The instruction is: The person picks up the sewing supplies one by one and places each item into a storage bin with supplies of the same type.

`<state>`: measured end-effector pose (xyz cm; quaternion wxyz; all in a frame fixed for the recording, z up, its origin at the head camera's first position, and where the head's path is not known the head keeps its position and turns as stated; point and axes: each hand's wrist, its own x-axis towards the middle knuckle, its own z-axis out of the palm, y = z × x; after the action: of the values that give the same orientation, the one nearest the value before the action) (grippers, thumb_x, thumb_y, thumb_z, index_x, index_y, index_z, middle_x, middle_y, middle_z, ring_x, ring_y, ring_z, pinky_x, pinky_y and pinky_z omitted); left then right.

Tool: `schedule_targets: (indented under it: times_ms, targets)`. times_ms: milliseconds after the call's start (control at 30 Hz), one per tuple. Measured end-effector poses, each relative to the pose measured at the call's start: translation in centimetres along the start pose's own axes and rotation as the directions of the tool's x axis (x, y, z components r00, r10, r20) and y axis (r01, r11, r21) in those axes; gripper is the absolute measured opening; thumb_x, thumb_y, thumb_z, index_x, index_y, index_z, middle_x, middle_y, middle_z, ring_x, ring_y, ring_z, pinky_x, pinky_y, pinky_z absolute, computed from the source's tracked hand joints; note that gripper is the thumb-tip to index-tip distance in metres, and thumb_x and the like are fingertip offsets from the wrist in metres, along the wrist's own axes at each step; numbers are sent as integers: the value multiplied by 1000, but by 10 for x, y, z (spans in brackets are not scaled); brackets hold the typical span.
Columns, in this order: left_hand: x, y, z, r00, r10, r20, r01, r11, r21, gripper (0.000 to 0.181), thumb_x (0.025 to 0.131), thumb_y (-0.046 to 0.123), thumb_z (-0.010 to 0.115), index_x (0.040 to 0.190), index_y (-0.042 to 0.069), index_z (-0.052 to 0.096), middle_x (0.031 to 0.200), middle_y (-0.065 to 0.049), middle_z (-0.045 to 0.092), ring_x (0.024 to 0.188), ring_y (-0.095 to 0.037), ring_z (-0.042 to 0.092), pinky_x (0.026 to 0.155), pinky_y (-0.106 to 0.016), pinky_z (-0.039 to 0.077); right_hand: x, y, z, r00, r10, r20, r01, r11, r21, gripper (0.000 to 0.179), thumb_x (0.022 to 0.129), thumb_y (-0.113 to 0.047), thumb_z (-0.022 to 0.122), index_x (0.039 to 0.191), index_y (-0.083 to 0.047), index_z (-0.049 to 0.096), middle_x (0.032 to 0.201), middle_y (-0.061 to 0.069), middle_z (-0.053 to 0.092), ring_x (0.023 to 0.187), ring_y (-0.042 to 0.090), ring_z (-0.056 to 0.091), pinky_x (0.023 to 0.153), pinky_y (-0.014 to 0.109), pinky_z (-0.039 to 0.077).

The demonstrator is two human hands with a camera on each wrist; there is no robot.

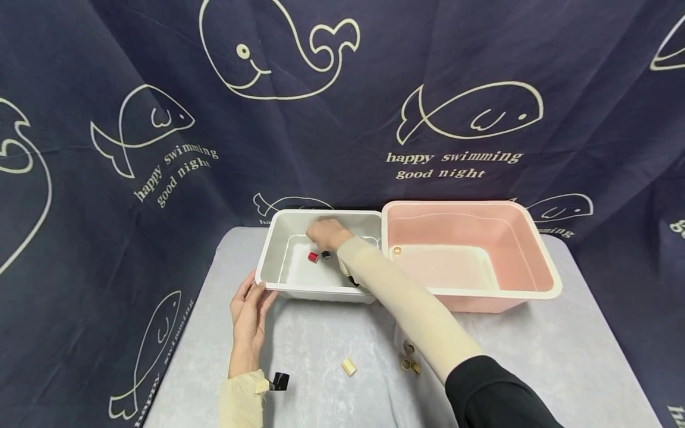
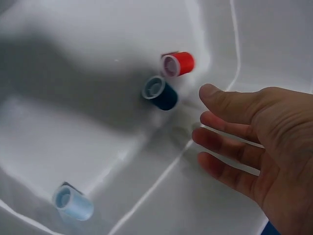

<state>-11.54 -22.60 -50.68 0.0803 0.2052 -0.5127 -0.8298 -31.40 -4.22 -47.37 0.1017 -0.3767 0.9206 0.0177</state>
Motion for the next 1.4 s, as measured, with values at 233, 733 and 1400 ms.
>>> schedule_targets:
  times_ms: [233, 733, 1400]
  targets:
    - [0, -1, -1, 1000, -3, 4, 3, 1000, -11, 48, 107, -1, 51, 154, 2, 44, 149, -19, 49, 122, -21, 70, 99, -26, 64, -7, -6, -25, 998, -45, -40, 46, 998, 36, 9, 90, -7, 74, 97, -13, 72, 105, 3, 75, 102, 25, 70, 88, 42, 64]
    - [0, 2, 1, 1000, -9, 12, 9, 1000, -14, 48, 107, -1, 50, 154, 1, 43, 148, -18, 51, 116, -17, 72, 99, -26, 64, -56, -19, -92, 981, -85, -173, 96, 994, 58, 32, 96, -18, 76, 127, -19, 70, 125, -1, 72, 115, 24, 69, 91, 48, 65]
    - [-1, 3, 1, 1000, -5, 6, 5, 1000, -18, 48, 107, 0, 51, 155, 3, 44, 131, -3, 62, 107, -11, 73, 98, -25, 64, -133, -17, -87, 933, -92, -349, 154, 976, 155, 27, 98, -18, 73, 125, -18, 71, 122, -3, 73, 105, 17, 72, 86, 38, 66]
